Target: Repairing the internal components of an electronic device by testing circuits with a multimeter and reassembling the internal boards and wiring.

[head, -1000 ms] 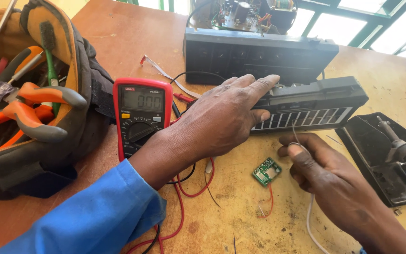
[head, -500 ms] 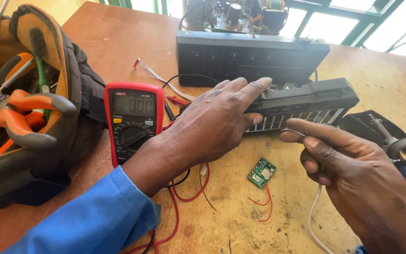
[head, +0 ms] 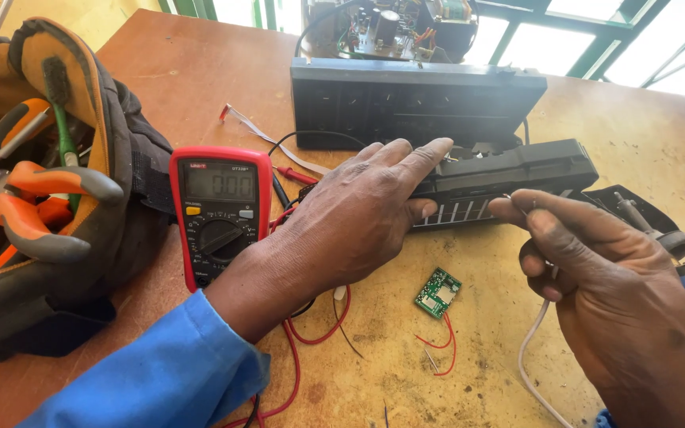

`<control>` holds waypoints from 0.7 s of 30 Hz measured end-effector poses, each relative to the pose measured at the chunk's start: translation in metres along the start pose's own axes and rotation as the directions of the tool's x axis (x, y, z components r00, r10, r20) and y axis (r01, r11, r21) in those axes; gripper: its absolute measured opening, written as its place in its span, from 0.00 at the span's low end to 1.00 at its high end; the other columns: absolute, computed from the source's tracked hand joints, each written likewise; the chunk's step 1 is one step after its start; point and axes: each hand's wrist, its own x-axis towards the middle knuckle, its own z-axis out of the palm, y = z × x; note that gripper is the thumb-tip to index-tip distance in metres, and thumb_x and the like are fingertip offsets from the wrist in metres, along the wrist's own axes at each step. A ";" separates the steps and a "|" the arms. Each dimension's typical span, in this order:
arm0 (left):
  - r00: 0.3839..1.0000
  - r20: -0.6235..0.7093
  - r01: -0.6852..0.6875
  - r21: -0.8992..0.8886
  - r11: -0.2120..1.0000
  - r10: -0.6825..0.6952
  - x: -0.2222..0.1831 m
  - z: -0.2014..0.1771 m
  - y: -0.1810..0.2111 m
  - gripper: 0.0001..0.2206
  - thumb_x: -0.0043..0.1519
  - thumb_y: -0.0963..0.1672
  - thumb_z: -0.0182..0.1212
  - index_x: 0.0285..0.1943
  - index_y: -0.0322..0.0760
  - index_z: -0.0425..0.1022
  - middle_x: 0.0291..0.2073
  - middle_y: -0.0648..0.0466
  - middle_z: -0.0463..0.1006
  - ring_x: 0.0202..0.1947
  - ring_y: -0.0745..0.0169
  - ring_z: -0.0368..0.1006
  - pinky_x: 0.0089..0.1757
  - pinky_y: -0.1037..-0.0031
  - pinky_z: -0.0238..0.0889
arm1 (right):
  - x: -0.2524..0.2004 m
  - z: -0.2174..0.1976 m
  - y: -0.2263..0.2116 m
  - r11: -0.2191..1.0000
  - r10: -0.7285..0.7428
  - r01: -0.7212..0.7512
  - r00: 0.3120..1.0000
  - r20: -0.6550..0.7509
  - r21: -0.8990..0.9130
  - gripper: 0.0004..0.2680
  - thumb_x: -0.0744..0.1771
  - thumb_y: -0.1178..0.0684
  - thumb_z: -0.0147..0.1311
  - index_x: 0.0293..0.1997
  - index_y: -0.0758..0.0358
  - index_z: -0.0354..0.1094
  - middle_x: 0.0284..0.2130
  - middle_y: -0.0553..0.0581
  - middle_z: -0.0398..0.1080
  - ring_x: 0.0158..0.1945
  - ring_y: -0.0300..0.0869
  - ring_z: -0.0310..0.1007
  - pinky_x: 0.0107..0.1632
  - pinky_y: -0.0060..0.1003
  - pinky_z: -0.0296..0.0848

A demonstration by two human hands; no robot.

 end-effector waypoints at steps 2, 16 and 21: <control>1.000 -0.014 -0.017 0.004 1.000 0.017 -0.001 0.001 -0.001 0.26 0.67 0.44 0.56 0.75 0.32 0.57 0.46 0.46 0.73 0.47 0.43 0.70 0.51 0.58 0.61 | -0.004 0.003 -0.005 1.000 -0.016 0.016 1.000 0.012 -0.001 0.11 0.68 0.62 0.50 0.56 0.68 0.73 0.49 0.66 0.81 0.30 0.43 0.61 0.30 0.32 0.54; 0.999 -0.029 -0.021 0.063 0.998 0.023 -0.002 0.005 0.000 0.26 0.67 0.44 0.56 0.75 0.33 0.58 0.45 0.46 0.72 0.44 0.43 0.68 0.47 0.57 0.61 | -0.001 0.011 0.010 0.897 -0.298 0.251 0.952 -0.076 -0.363 0.04 0.66 0.61 0.64 0.43 0.63 0.77 0.31 0.56 0.79 0.32 0.38 0.78 0.31 0.29 0.70; 0.999 -0.034 -0.017 0.054 0.998 0.019 -0.002 0.003 0.000 0.26 0.67 0.44 0.57 0.75 0.33 0.59 0.44 0.46 0.72 0.44 0.43 0.68 0.46 0.56 0.62 | 0.001 0.009 0.016 0.809 -0.433 0.390 0.901 0.003 -0.439 0.03 0.67 0.61 0.63 0.43 0.62 0.78 0.31 0.55 0.78 0.34 0.36 0.76 0.33 0.29 0.71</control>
